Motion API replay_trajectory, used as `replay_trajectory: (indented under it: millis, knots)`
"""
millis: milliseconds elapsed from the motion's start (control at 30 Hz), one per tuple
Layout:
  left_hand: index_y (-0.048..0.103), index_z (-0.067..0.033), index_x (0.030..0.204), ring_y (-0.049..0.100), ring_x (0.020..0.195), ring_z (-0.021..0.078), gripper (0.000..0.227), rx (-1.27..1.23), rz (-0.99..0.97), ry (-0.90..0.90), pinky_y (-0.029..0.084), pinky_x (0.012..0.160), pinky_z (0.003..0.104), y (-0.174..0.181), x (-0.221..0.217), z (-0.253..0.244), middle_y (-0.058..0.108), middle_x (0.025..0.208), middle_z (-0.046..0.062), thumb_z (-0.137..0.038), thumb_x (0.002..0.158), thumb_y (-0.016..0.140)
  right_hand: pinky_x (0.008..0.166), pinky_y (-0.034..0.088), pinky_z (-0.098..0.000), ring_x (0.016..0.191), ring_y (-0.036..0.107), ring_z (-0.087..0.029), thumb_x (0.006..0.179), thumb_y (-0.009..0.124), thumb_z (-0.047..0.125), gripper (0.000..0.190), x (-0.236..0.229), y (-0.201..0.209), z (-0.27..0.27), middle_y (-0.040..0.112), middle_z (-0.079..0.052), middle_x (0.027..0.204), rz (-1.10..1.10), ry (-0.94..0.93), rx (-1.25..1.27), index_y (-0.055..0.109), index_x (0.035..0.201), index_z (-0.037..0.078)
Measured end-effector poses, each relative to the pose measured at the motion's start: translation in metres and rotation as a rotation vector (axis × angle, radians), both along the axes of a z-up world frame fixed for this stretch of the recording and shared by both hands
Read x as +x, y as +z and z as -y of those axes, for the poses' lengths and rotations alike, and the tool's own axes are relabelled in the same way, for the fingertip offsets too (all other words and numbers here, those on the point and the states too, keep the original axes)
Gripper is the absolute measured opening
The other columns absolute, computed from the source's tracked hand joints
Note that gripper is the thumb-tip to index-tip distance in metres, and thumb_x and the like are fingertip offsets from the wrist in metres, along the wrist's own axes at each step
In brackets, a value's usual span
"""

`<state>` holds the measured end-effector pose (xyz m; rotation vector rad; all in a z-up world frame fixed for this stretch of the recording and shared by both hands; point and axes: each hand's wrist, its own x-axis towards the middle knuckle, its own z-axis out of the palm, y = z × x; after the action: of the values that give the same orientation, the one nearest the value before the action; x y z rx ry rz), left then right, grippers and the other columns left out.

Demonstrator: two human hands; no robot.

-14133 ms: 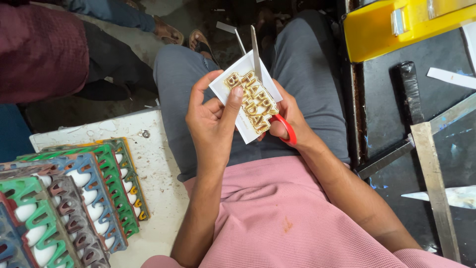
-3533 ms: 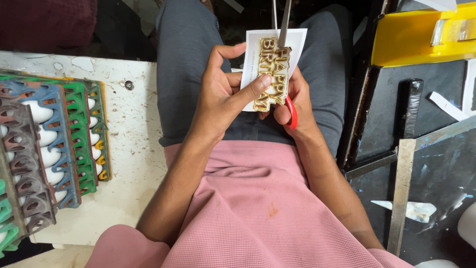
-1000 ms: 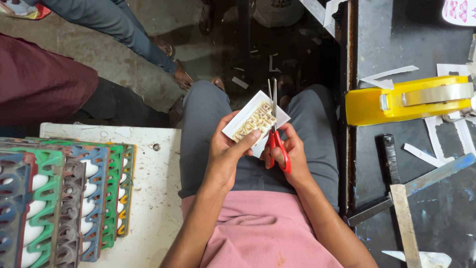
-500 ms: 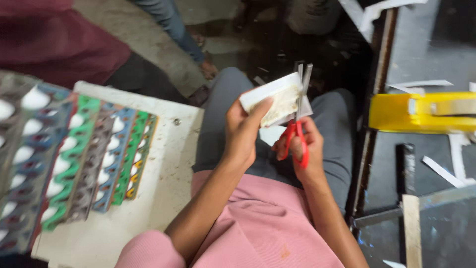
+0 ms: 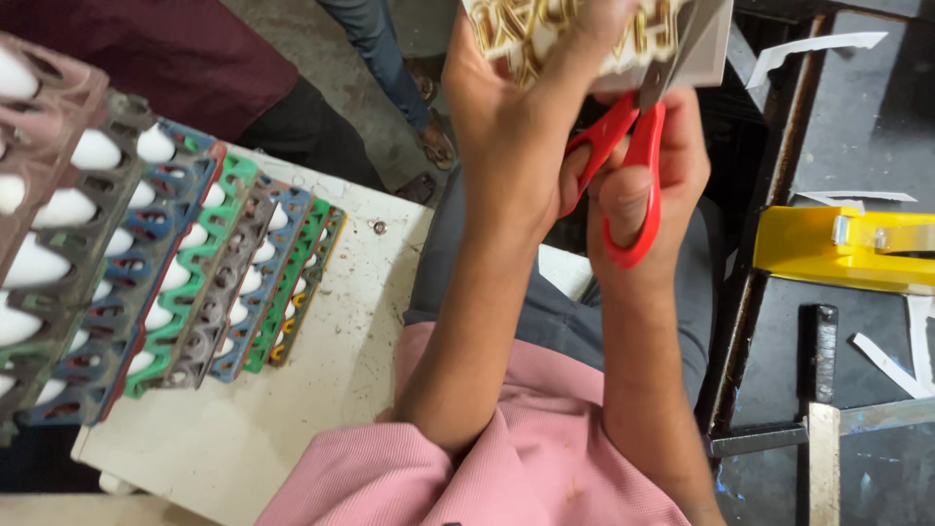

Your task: The person uses red-handled scissors to cut gold lettering from a white paper sheet. They hold the paper in their left hand and carefully trim around the letters with the scissors in their right hand.

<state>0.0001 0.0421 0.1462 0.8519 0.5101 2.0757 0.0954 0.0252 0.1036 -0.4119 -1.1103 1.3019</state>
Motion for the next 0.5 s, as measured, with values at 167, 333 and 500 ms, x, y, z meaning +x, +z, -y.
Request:
replay_trajectory:
  millis: [167,333,500]
  knots:
    - [0.062,0.0058,0.123,0.073,0.094,0.0142,0.030,-0.163,-0.201,-0.141,0.062,0.084,0.028,-0.003,-0.014,0.012,0.073,0.110,0.012,0.001,0.099,0.079,0.061,0.051,-0.0293,0.060,0.061,-0.015,0.088,0.079,0.064,0.081,0.005,-0.017,0.015,0.065,-0.008,0.088,0.093,-0.046,-0.069,0.052,0.127,-0.002]
    - [0.057,0.0024,0.140,0.072,0.098,0.0122,0.049,-0.249,-0.436,-0.283,0.064,0.081,0.027,-0.020,-0.031,0.000,0.073,0.115,0.010,0.002,0.095,0.076,0.069,0.056,-0.0377,0.055,0.059,-0.017,0.089,0.075,0.064,0.079,0.017,-0.056,0.026,0.060,-0.007,0.073,0.056,0.011,-0.168,0.052,0.128,-0.001]
    - [0.057,0.0020,0.140,0.072,0.083,0.0107,0.051,-0.362,-0.564,-0.450,0.060,0.068,0.024,-0.051,-0.030,-0.014,0.075,0.106,0.010,0.001,0.092,0.075,0.073,0.059,-0.0394,0.054,0.059,-0.018,0.091,0.067,0.068,0.081,0.023,-0.101,0.038,0.058,-0.008,0.065,0.033,0.028,-0.323,0.052,0.129,-0.002]
